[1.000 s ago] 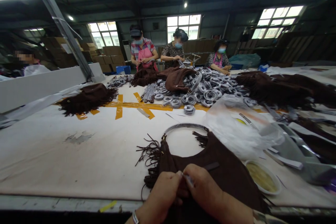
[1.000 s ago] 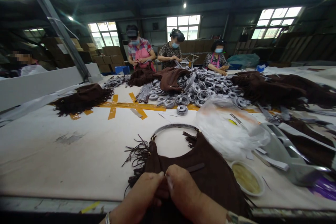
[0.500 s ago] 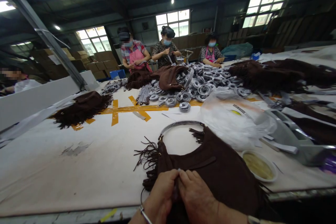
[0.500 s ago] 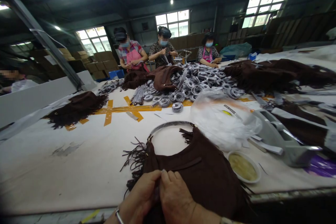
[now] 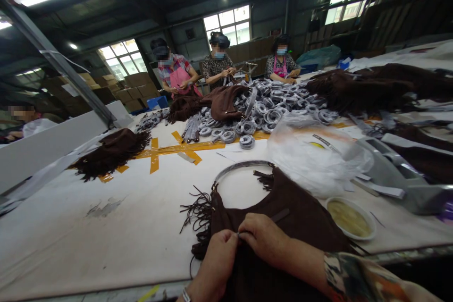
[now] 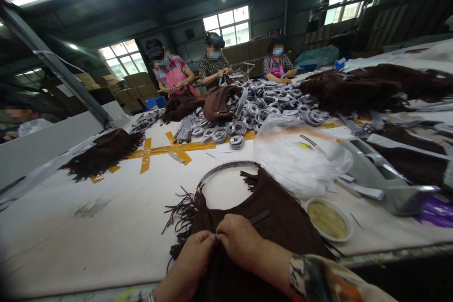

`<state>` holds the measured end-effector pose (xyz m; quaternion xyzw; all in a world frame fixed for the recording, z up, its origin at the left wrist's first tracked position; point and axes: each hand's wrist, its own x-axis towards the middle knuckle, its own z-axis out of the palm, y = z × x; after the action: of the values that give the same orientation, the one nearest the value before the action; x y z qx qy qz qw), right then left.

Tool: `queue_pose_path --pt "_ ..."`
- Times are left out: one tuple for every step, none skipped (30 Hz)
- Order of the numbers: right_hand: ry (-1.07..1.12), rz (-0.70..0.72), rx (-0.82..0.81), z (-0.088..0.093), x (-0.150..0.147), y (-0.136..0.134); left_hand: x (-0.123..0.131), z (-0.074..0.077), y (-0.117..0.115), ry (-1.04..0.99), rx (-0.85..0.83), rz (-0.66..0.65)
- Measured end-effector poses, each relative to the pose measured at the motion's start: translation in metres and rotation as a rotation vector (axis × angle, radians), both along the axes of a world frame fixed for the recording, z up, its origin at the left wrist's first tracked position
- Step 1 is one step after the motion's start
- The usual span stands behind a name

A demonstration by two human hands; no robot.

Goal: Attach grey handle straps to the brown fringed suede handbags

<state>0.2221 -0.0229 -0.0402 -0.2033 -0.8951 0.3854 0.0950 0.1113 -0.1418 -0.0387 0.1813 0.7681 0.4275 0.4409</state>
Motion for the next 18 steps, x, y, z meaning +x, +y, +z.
queue_pose_path --pt "-0.015 -0.024 0.001 -0.002 -0.002 -0.001 0.000 -0.001 0.000 -0.005 0.005 -0.008" --pt "-0.025 -0.048 0.006 -0.004 -0.003 -0.003 0.001 -0.001 0.000 -0.020 0.005 -0.014" --pt "-0.035 -0.068 0.014 -0.006 -0.004 -0.005 0.001 -0.002 0.000 -0.041 -0.001 -0.015" --pt "-0.045 -0.083 0.024 -0.007 -0.004 -0.006 0.001 -0.002 0.001 -0.063 -0.007 -0.012" --pt "-0.056 -0.091 0.036 -0.007 -0.004 -0.007 0.001 -0.002 0.001 -0.087 -0.011 -0.009" --pt "-0.066 -0.093 0.051 -0.008 -0.005 -0.008 0.001 -0.002 0.001 -0.112 -0.014 -0.004" --pt "-0.075 -0.092 0.067 -0.009 -0.005 -0.009 0.001 -0.002 0.002 -0.133 -0.017 0.001" --pt "-0.081 -0.091 0.082 -0.010 -0.005 -0.009 0.002 -0.001 0.002 -0.150 -0.018 0.004" --pt "-0.079 -0.089 0.092 -0.010 -0.005 -0.008 0.002 -0.001 0.002 -0.162 -0.020 0.005" --pt "-0.070 -0.086 0.094 -0.011 -0.004 -0.008 0.002 -0.001 0.003 -0.169 -0.023 0.005" --pt "-0.053 -0.081 0.088 -0.011 -0.002 -0.007 0.001 -0.001 0.003 -0.172 -0.025 0.003" --pt "-0.027 -0.074 0.076 -0.011 0.001 -0.006 0.001 -0.002 0.003 -0.174 -0.028 -0.004" --pt "0.007 -0.069 0.063 -0.008 0.005 -0.004 0.000 -0.003 0.003 -0.175 -0.029 -0.014" --pt "0.048 -0.065 0.053 -0.005 0.012 -0.002 -0.001 -0.004 0.003 -0.173 -0.031 -0.025" --pt "0.094 -0.065 0.054 0.001 0.020 0.001 -0.003 -0.007 0.003 -0.162 -0.034 -0.038" --pt "0.141 -0.069 0.067 0.008 0.030 0.004 -0.005 -0.010 0.003 -0.139 -0.034 -0.052" --pt "0.183 -0.079 0.091 0.015 0.042 0.009 -0.008 -0.013 0.005 -0.104 -0.038 -0.065" --pt "0.219 -0.099 0.123 0.024 0.054 0.015 -0.011 -0.016 0.007 -0.062 -0.037 -0.077"
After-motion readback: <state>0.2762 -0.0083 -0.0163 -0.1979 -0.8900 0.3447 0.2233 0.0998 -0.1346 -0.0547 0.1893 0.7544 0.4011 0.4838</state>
